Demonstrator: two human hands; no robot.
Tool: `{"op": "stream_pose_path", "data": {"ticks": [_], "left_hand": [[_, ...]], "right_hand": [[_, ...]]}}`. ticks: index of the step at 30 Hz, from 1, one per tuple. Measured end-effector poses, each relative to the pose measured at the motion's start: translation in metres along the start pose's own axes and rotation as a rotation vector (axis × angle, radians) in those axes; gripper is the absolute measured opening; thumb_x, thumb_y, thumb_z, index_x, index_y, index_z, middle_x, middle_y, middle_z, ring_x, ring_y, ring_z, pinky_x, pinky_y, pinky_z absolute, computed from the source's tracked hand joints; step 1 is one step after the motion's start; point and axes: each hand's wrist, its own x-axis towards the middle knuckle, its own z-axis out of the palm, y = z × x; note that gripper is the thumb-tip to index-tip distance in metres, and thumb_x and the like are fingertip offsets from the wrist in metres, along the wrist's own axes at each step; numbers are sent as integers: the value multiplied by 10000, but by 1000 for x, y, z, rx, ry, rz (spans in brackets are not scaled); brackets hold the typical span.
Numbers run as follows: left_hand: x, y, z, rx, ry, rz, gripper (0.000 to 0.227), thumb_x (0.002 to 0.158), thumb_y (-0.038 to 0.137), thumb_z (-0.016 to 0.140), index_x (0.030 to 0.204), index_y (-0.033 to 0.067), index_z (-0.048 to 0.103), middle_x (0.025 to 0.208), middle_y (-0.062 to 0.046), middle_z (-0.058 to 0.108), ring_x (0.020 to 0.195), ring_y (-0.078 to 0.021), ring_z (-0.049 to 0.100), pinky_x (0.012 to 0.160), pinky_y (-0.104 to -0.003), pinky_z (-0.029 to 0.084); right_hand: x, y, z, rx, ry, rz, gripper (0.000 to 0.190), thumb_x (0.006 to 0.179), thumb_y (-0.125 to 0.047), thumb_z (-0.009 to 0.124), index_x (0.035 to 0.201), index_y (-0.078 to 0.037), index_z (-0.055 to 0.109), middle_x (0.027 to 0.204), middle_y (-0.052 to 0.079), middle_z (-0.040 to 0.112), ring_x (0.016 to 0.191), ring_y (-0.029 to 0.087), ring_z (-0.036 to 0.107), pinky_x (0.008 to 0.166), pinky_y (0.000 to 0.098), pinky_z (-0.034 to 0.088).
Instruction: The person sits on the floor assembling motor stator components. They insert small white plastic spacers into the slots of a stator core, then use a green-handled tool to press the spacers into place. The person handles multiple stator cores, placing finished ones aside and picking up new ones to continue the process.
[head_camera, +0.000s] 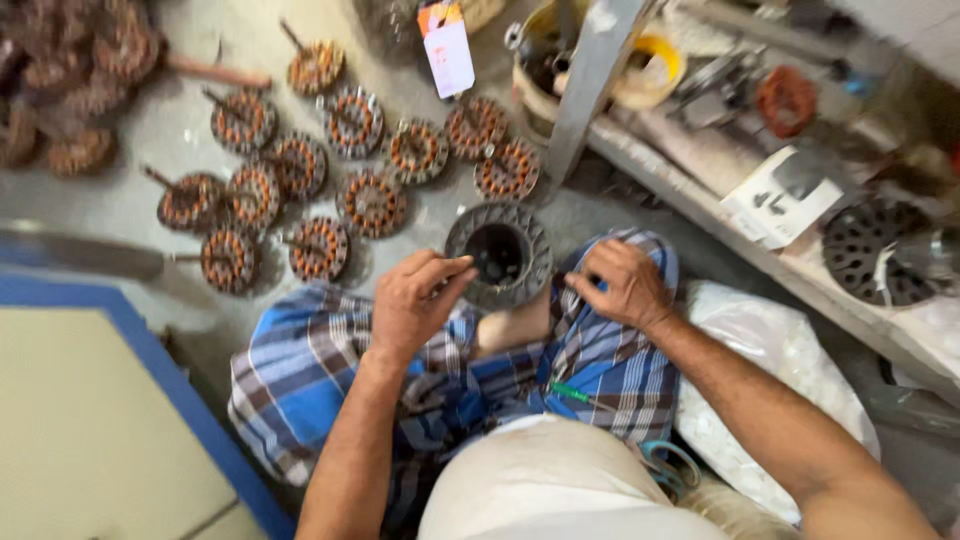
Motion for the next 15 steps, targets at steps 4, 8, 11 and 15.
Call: {"op": "stream_pose_path", "data": {"ticks": [4,8,11,15], "left_hand": [[27,-62,1,-188,179,-268,187,902,173,839,1028,44,789,773,-61,712,641,-124,603,604,-280,495],[17,-127,21,-250,154,-691,312,893,269,805,1085,23,792,863,-85,785,700,-108,672,663,-244,537],[7,-150,39,-407,159,-763,361,897,266,779,1143,2,761,879,-104,773,684,-148,667,629,-276,542],[9,-151,42,-408,162,-710,421,873,275,781,1199,14,731,888,-95,775,691,-143,692,630,-277,565]], "right_hand": [[4,-4,-8,109,-71,99,325,803,-289,814,707,-45,623,761,105,627,754,309,630,687,436,497],[41,-38,-61,318,-273,126,252,851,-285,797,841,-46,717,837,91,698,819,262,704,741,382,551],[77,-89,-145,398,-400,2,214,869,-268,790,908,-61,751,891,71,733,857,233,739,766,357,583],[113,-175,-303,81,-145,-489,224,857,-250,835,959,-78,733,975,54,743,905,236,735,773,370,578]]}}
